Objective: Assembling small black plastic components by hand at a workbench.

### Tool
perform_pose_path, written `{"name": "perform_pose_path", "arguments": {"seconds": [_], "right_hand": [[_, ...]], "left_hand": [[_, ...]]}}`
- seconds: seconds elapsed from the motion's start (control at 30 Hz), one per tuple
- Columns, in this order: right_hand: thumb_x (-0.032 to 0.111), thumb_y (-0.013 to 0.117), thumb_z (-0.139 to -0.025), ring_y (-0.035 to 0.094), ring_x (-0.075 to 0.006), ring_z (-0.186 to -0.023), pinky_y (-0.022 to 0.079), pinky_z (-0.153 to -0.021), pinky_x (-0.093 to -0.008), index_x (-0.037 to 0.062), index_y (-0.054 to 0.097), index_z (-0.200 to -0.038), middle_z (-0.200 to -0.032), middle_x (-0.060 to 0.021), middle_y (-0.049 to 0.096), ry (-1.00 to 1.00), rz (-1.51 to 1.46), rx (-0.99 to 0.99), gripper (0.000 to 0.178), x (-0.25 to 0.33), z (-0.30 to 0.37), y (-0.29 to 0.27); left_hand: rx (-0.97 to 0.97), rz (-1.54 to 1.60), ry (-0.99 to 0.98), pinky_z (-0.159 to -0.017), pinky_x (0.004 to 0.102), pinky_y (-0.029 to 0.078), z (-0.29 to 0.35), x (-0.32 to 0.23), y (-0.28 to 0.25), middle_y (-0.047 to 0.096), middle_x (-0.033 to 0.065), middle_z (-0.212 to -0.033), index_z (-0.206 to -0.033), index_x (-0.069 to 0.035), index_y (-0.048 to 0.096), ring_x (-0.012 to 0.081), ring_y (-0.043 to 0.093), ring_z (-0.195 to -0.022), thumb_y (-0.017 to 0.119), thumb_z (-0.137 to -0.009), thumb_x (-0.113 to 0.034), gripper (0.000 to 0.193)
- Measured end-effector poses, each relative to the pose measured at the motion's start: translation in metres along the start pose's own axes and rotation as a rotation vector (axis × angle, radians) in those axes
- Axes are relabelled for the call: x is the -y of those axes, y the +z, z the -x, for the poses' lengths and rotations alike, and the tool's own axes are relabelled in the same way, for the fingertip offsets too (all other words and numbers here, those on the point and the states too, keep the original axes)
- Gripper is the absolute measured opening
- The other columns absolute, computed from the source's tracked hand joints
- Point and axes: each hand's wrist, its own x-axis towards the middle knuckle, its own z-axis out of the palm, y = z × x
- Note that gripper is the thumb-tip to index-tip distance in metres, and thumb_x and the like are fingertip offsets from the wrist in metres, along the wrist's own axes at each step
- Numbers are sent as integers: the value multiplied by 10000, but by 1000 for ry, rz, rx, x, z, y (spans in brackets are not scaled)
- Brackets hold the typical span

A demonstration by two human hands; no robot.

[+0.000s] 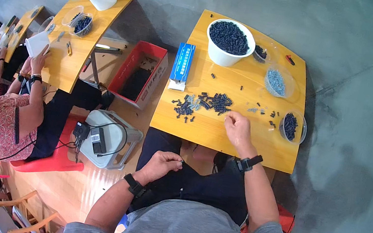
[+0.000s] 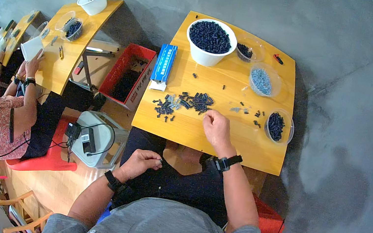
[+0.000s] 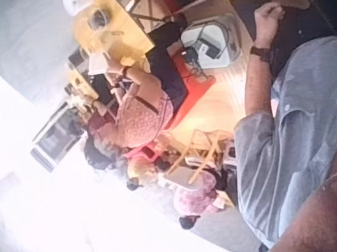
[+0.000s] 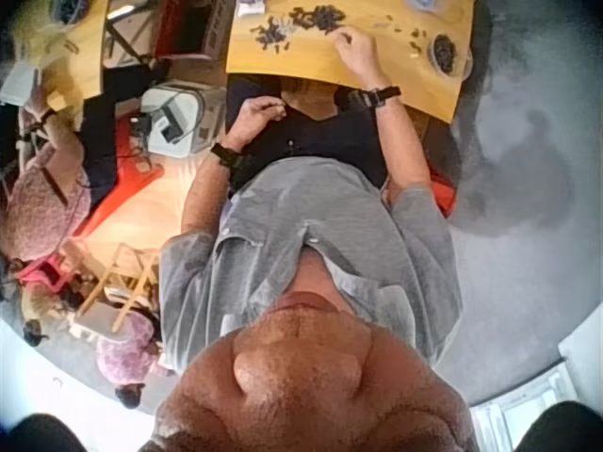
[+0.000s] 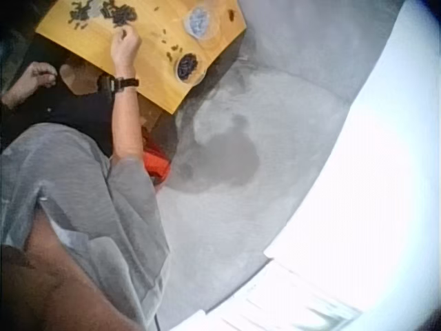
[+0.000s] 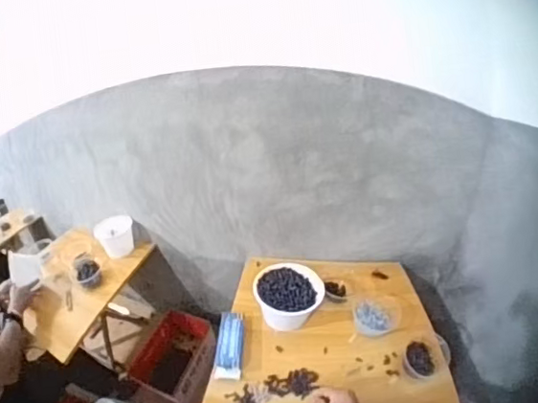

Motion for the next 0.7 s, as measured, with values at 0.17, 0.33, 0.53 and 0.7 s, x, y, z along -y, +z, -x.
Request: {"name": "perform_pose_path", "arguments": {"seconds": [0.17,0.33,0.53,0.7], "right_hand": [[70,597,-782,619,-325,-666,483,-613,-385,-5,623,-810,-722,-183,621,-177,122,-64,83,9,-47,-1],[95,598,-769,611,-380,-765,486,-674,-443,7,625,-798,-786,-203,632,-277,318,-38,96,16,-101,8],[152,621,-756,610,-393,-822,480,-723,-474,14,634,-804,-820,-216,637,-170,445,92,147,32,-133,26],[145,598,-774,608,-392,-848,479,-751,-476,16,632,-827,-847,-216,639,-130,431,149,144,25,-142,36]], "left_hand": [[31,-48,-9,-745,253,511,-3,-6,-1,675,63,-851,-912,23,653,112,620,-777,604,-882,-55,97],[34,98,-42,-746,233,502,-7,-8,-1,672,47,-844,-930,20,661,92,609,-767,606,-885,-65,110],[47,169,-84,-765,235,499,-10,-10,-5,671,49,-860,-932,14,655,94,612,-793,601,-891,-58,99],[66,195,-90,-771,235,497,-12,-7,-7,672,49,-866,-928,12,653,94,611,-801,598,-894,-55,93]]}}
